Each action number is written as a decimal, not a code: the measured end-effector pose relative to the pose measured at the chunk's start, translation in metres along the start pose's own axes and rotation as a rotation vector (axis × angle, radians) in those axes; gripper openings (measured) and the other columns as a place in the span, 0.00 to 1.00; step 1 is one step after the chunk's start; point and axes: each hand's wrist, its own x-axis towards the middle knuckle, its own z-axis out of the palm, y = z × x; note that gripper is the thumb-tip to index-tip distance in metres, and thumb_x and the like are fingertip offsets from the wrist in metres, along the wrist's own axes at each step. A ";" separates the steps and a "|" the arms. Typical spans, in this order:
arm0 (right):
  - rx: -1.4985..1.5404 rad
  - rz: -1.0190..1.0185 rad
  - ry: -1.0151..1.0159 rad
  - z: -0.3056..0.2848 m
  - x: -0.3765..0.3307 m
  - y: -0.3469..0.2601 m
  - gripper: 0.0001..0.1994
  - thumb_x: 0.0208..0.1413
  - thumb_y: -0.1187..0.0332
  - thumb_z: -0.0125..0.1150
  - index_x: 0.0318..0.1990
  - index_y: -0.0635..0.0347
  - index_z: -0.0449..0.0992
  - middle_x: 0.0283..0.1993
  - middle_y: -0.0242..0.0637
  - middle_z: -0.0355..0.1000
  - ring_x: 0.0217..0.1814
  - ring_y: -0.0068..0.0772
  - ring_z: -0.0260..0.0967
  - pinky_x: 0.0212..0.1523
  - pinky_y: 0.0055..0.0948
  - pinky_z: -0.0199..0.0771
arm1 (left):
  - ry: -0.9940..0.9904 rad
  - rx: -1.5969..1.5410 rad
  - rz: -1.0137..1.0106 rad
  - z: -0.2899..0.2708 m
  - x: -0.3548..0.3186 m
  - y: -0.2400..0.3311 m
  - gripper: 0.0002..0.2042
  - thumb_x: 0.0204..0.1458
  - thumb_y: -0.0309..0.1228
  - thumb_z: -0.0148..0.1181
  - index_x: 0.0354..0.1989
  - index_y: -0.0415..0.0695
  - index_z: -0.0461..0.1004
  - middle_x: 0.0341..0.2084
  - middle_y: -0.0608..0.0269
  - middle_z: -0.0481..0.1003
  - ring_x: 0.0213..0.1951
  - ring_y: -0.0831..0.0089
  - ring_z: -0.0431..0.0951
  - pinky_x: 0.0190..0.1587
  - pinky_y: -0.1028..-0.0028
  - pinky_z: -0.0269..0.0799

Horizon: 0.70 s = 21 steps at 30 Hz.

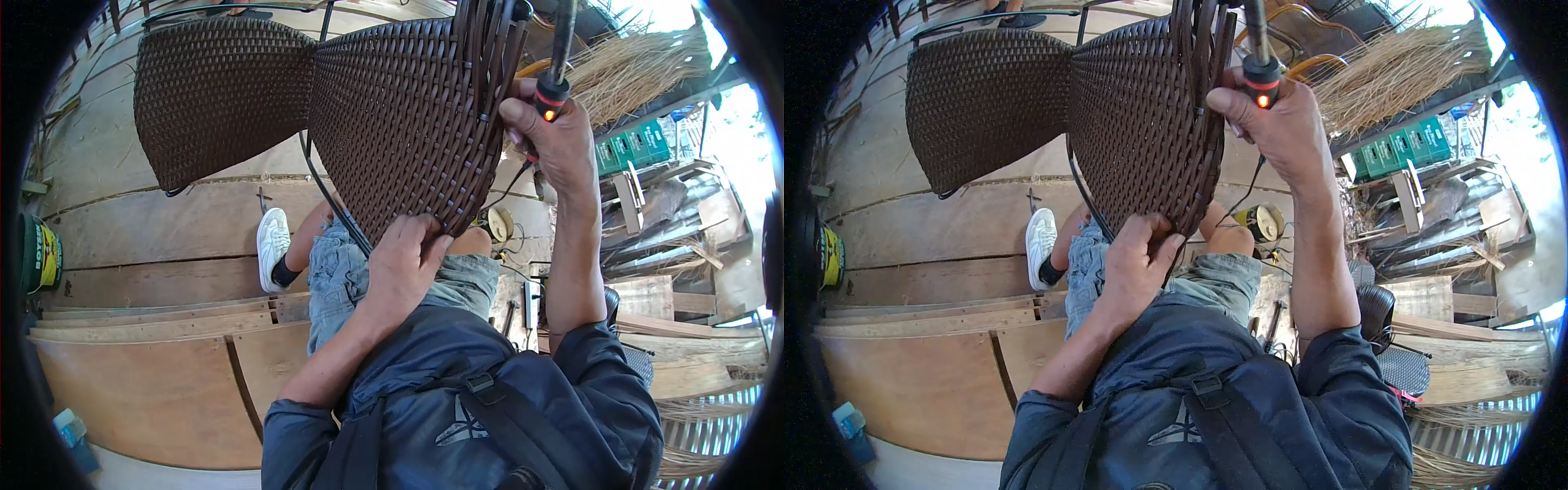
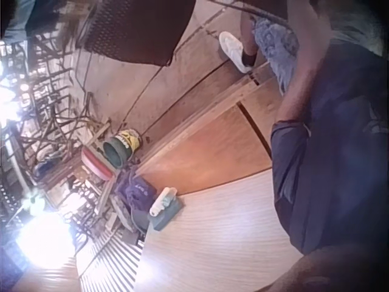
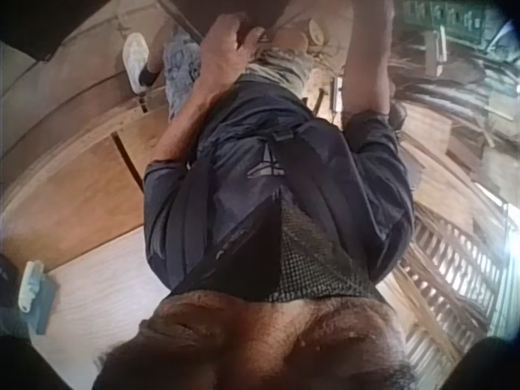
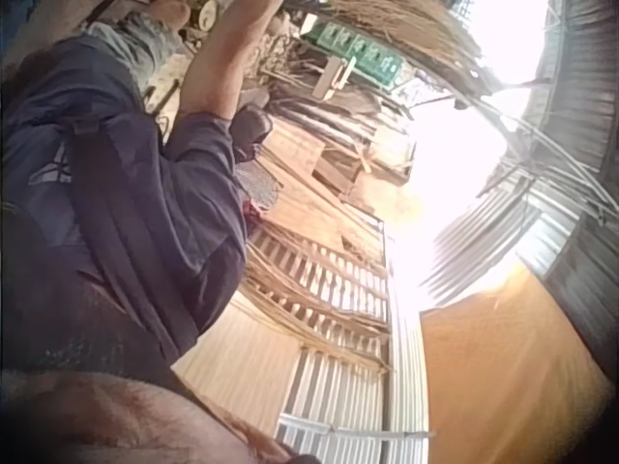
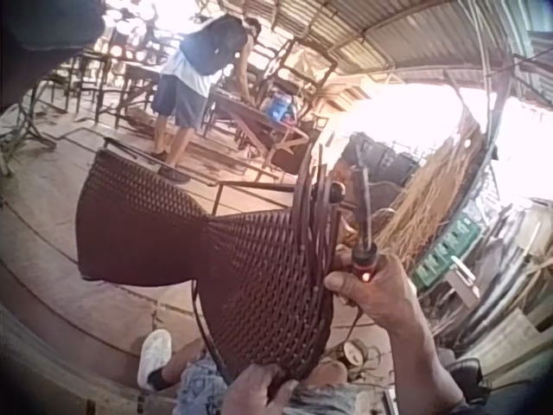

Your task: Repairing a woven synthetic rattan chair using a soldering iron to fuse the strips.

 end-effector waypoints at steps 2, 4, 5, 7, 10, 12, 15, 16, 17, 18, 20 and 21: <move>-0.156 -0.045 0.020 0.003 -0.005 -0.002 0.13 0.48 0.64 0.71 0.36 0.62 0.77 0.21 0.26 0.69 0.21 0.13 0.62 0.21 0.17 0.60 | 0.027 -0.022 0.061 0.000 0.012 0.005 0.09 0.49 0.28 0.62 0.37 0.39 0.72 0.30 0.54 0.73 0.35 0.55 0.75 0.38 0.62 0.71; -0.331 -0.080 0.066 0.002 -0.007 -0.002 0.10 0.47 0.67 0.70 0.32 0.61 0.75 0.20 0.25 0.68 0.20 0.13 0.63 0.19 0.15 0.59 | 0.034 -0.024 0.100 0.000 0.023 0.011 0.09 0.51 0.28 0.62 0.38 0.38 0.72 0.30 0.54 0.73 0.33 0.58 0.75 0.37 0.66 0.71; -0.336 -0.078 0.062 0.003 -0.008 -0.001 0.10 0.47 0.67 0.70 0.32 0.61 0.75 0.20 0.25 0.68 0.20 0.13 0.63 0.19 0.15 0.59 | 0.041 -0.023 0.138 0.000 0.029 0.012 0.09 0.52 0.27 0.61 0.38 0.38 0.73 0.29 0.53 0.72 0.31 0.61 0.76 0.36 0.70 0.71; -0.209 0.021 0.151 0.009 -0.010 0.001 0.08 0.48 0.69 0.69 0.31 0.61 0.75 0.20 0.26 0.68 0.20 0.14 0.64 0.19 0.16 0.61 | 0.072 -0.075 0.134 -0.001 0.041 0.012 0.08 0.53 0.27 0.60 0.39 0.37 0.73 0.29 0.53 0.73 0.32 0.63 0.76 0.37 0.71 0.70; -0.202 0.106 0.211 0.011 -0.010 0.004 0.06 0.49 0.71 0.68 0.31 0.62 0.76 0.22 0.28 0.70 0.21 0.15 0.65 0.20 0.17 0.62 | 0.150 -0.154 0.091 -0.014 0.063 0.009 0.08 0.54 0.28 0.59 0.40 0.37 0.74 0.30 0.53 0.75 0.34 0.66 0.77 0.39 0.73 0.70; -0.188 0.025 0.194 0.012 -0.013 0.004 0.06 0.49 0.70 0.68 0.32 0.62 0.78 0.23 0.26 0.71 0.23 0.15 0.64 0.24 0.17 0.62 | 0.208 -0.249 0.010 -0.024 0.076 0.001 0.10 0.55 0.30 0.58 0.40 0.36 0.75 0.30 0.54 0.77 0.35 0.69 0.77 0.41 0.73 0.70; 0.046 -0.273 0.162 0.003 -0.002 0.023 0.06 0.50 0.75 0.68 0.36 0.62 0.79 0.31 0.28 0.75 0.27 0.16 0.67 0.29 0.16 0.66 | 0.057 -0.269 -0.071 -0.029 0.062 -0.001 0.10 0.53 0.31 0.59 0.39 0.36 0.75 0.30 0.53 0.76 0.35 0.68 0.77 0.41 0.73 0.70; 0.099 -0.237 0.122 0.000 0.001 0.026 0.06 0.50 0.75 0.68 0.36 0.63 0.79 0.32 0.30 0.75 0.27 0.17 0.68 0.28 0.16 0.67 | 0.020 -0.258 -0.024 -0.022 0.049 -0.006 0.11 0.52 0.32 0.61 0.38 0.36 0.76 0.30 0.53 0.76 0.34 0.69 0.77 0.39 0.73 0.71; 0.150 -0.200 0.084 -0.002 0.003 0.028 0.07 0.50 0.75 0.68 0.36 0.63 0.78 0.32 0.31 0.76 0.28 0.17 0.69 0.28 0.16 0.69 | -0.036 -0.315 -0.060 -0.015 0.038 -0.008 0.13 0.51 0.34 0.63 0.37 0.36 0.76 0.28 0.53 0.76 0.32 0.70 0.77 0.37 0.73 0.71; 0.132 -0.192 0.068 -0.001 0.003 0.029 0.07 0.50 0.75 0.68 0.36 0.63 0.78 0.32 0.31 0.76 0.28 0.17 0.69 0.28 0.16 0.69 | -0.069 -0.313 -0.105 -0.012 0.033 -0.005 0.14 0.50 0.36 0.64 0.37 0.36 0.76 0.26 0.54 0.76 0.30 0.71 0.77 0.36 0.72 0.71; 0.275 -0.215 0.021 -0.001 0.003 0.029 0.07 0.52 0.80 0.62 0.38 0.63 0.76 0.36 0.36 0.76 0.34 0.25 0.72 0.36 0.21 0.74 | -0.095 -0.330 -0.156 -0.011 0.033 -0.004 0.15 0.50 0.37 0.65 0.36 0.36 0.77 0.24 0.55 0.76 0.29 0.71 0.77 0.34 0.72 0.71; 0.259 -0.212 0.013 -0.004 0.002 0.028 0.07 0.52 0.80 0.62 0.38 0.63 0.76 0.36 0.36 0.76 0.34 0.25 0.72 0.36 0.21 0.74 | -0.183 -0.321 -0.206 -0.015 0.041 -0.004 0.16 0.50 0.39 0.65 0.34 0.36 0.77 0.22 0.54 0.76 0.28 0.71 0.77 0.33 0.72 0.71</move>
